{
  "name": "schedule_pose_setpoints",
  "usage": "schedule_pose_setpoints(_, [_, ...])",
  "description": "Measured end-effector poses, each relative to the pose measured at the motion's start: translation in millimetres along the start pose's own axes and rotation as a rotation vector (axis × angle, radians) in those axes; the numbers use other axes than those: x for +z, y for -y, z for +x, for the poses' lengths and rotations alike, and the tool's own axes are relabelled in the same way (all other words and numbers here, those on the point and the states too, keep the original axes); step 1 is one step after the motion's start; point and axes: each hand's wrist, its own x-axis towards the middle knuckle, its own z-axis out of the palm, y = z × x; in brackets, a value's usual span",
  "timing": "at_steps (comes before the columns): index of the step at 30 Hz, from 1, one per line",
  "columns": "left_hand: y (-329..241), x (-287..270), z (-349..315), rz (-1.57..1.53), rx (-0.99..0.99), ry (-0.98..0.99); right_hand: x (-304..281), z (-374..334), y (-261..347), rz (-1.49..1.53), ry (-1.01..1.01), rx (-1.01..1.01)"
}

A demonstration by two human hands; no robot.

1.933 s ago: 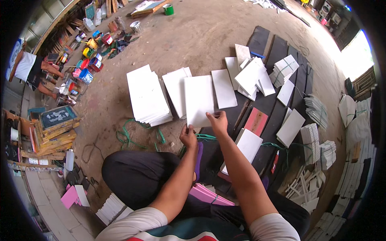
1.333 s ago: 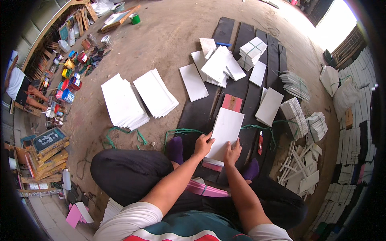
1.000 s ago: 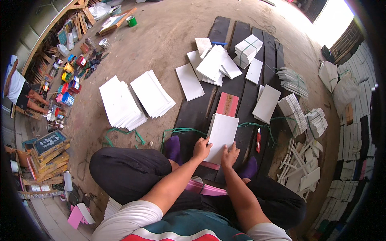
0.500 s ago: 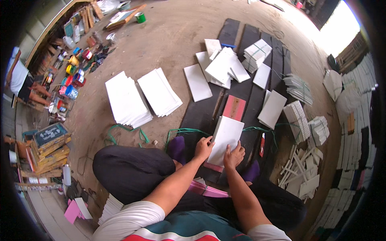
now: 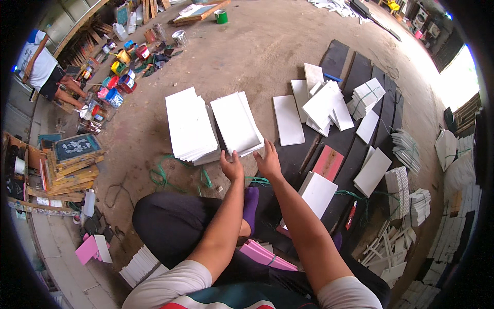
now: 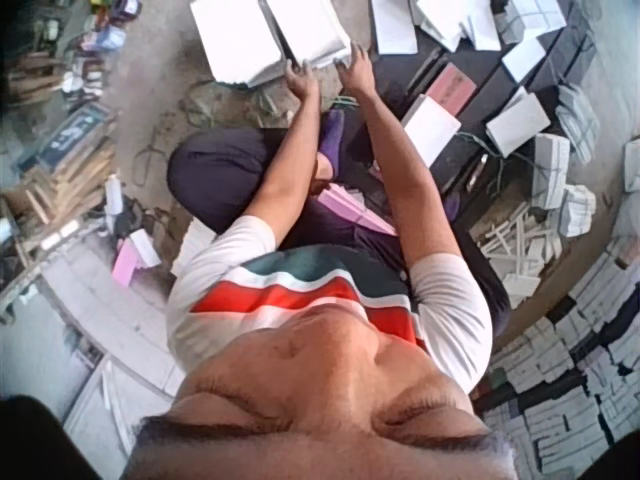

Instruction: The person cuts a black strap from a stack of white rectangular panels using a red utility knife, then moves the stack aside. They then pick up individual white panels and stack them one by one into a new pile on the floor.

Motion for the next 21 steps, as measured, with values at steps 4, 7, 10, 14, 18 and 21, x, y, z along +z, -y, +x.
schedule_pose_setpoints(4, [-3,-1,18,0.081,-0.050,0.125,26,36,-6,0.102,0.159,0.117])
schedule_pose_setpoints(7, [-9,-11,14,-0.064,-0.050,0.176,14,34,18,0.111,0.170,0.236])
schedule_pose_setpoints(10, [-10,-7,-9,-0.125,0.139,0.101,7,23,2,-0.064,0.064,0.233])
schedule_pose_setpoints(14, [4,-6,-37,-0.426,-0.004,0.313,-14,10,-23,0.235,-0.127,0.394])
schedule_pose_setpoints(18, [-11,-16,-91,-0.500,0.046,0.670,-69,-7,-74,0.389,-0.349,0.458])
schedule_pose_setpoints(21, [-43,-34,-134,-0.363,0.062,0.982,-120,-35,-110,0.533,-0.505,0.378])
